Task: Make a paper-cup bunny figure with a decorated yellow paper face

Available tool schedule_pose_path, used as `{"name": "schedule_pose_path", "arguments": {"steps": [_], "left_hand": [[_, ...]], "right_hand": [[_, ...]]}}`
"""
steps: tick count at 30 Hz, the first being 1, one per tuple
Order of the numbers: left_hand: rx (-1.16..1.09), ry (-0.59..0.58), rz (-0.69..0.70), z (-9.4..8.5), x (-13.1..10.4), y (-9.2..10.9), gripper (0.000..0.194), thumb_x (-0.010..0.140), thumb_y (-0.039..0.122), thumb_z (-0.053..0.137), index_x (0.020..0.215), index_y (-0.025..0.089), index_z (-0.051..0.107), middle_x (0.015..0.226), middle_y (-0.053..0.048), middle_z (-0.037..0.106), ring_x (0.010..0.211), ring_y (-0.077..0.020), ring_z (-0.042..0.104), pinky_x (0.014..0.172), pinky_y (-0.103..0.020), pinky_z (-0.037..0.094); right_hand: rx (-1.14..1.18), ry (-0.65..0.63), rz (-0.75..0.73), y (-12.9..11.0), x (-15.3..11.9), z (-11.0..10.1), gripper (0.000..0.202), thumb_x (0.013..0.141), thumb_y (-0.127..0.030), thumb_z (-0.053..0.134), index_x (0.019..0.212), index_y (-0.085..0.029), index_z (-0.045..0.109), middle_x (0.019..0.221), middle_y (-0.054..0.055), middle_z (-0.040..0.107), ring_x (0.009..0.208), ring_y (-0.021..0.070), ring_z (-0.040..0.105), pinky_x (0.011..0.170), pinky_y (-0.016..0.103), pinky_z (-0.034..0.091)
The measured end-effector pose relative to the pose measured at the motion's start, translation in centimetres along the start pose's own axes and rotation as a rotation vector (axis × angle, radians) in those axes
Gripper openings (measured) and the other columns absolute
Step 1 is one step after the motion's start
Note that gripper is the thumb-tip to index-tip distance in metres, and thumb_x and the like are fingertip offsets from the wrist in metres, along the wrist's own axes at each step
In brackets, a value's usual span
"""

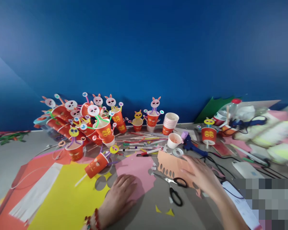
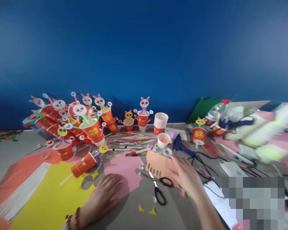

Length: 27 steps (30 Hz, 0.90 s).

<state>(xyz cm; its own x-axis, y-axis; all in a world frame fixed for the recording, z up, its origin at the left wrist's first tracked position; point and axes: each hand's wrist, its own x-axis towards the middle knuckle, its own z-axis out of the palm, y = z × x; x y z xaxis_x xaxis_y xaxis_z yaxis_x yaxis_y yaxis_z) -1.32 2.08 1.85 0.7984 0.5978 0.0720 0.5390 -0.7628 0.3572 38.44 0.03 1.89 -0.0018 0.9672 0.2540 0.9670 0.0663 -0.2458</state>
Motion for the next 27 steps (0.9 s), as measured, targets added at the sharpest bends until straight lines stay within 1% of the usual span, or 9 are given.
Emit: {"name": "schedule_pose_path", "arguments": {"steps": [3,7,11,16,19,23,27], "left_hand": [[0.008,0.024,0.004,0.5,-0.2,-0.5,0.043,0.091,0.026,0.058,0.133,0.027,0.052,0.143,-0.007,0.055,0.131,-0.0285,0.048,0.112,-0.049,0.040],[0.037,0.058,0.025,1.1,-0.4,-1.1,0.047,0.091,0.030,0.059,0.138,0.029,0.050,0.144,-0.006,0.054,0.130,-0.0291,0.050,0.110,-0.048,0.043],[0.036,0.033,0.028,1.0,-0.4,-1.0,0.047,0.092,0.030,0.059,0.138,0.027,0.050,0.144,-0.006,0.054,0.131,-0.0289,0.048,0.111,-0.048,0.042],[0.019,0.007,0.002,0.4,-0.1,-0.3,0.042,0.093,0.027,0.057,0.134,0.025,0.052,0.144,-0.008,0.054,0.131,-0.0287,0.047,0.112,-0.050,0.039],[0.015,0.010,-0.003,0.0,0.0,0.1,0.041,0.091,0.027,0.058,0.132,0.025,0.053,0.142,-0.008,0.055,0.129,-0.0285,0.049,0.111,-0.050,0.040],[0.010,0.028,-0.011,-0.2,0.1,0.4,0.040,0.089,0.028,0.061,0.128,0.023,0.055,0.139,-0.009,0.057,0.128,-0.0288,0.050,0.111,-0.051,0.039],[0.009,0.051,-0.014,-0.1,0.1,0.5,0.042,0.088,0.028,0.061,0.129,0.023,0.055,0.138,-0.009,0.057,0.128,-0.0293,0.050,0.112,-0.051,0.038]], "right_hand": [[-0.057,-0.051,0.008,0.8,-0.4,-0.4,0.052,0.082,-0.032,0.059,0.133,-0.023,0.056,0.125,0.013,0.070,0.117,0.0326,0.064,0.093,0.044,0.054],[-0.049,-0.105,0.004,0.4,-0.3,-0.3,0.062,0.077,-0.026,0.063,0.137,-0.020,0.053,0.129,0.014,0.067,0.120,0.0318,0.062,0.097,0.043,0.052],[-0.026,-0.108,-0.010,0.4,-0.2,0.1,0.065,0.074,-0.023,0.063,0.138,-0.021,0.052,0.127,0.014,0.068,0.117,0.0319,0.063,0.096,0.044,0.052],[-0.022,-0.081,-0.038,0.7,-0.2,0.0,0.058,0.076,-0.021,0.058,0.134,-0.022,0.055,0.126,0.013,0.067,0.116,0.0326,0.063,0.094,0.044,0.053],[-0.008,-0.045,-0.034,1.1,-0.2,0.1,0.055,0.078,-0.017,0.053,0.133,-0.024,0.056,0.124,0.011,0.067,0.115,0.0306,0.063,0.092,0.042,0.054],[0.036,-0.012,0.005,1.4,-0.1,0.2,0.046,0.083,-0.019,0.046,0.126,-0.027,0.060,0.119,0.009,0.067,0.106,0.0266,0.069,0.080,0.035,0.058],[0.088,-0.012,0.008,1.2,0.1,-0.2,0.037,0.087,-0.022,0.042,0.116,-0.028,0.065,0.111,0.008,0.069,0.091,0.0235,0.072,0.070,0.031,0.057]]}}
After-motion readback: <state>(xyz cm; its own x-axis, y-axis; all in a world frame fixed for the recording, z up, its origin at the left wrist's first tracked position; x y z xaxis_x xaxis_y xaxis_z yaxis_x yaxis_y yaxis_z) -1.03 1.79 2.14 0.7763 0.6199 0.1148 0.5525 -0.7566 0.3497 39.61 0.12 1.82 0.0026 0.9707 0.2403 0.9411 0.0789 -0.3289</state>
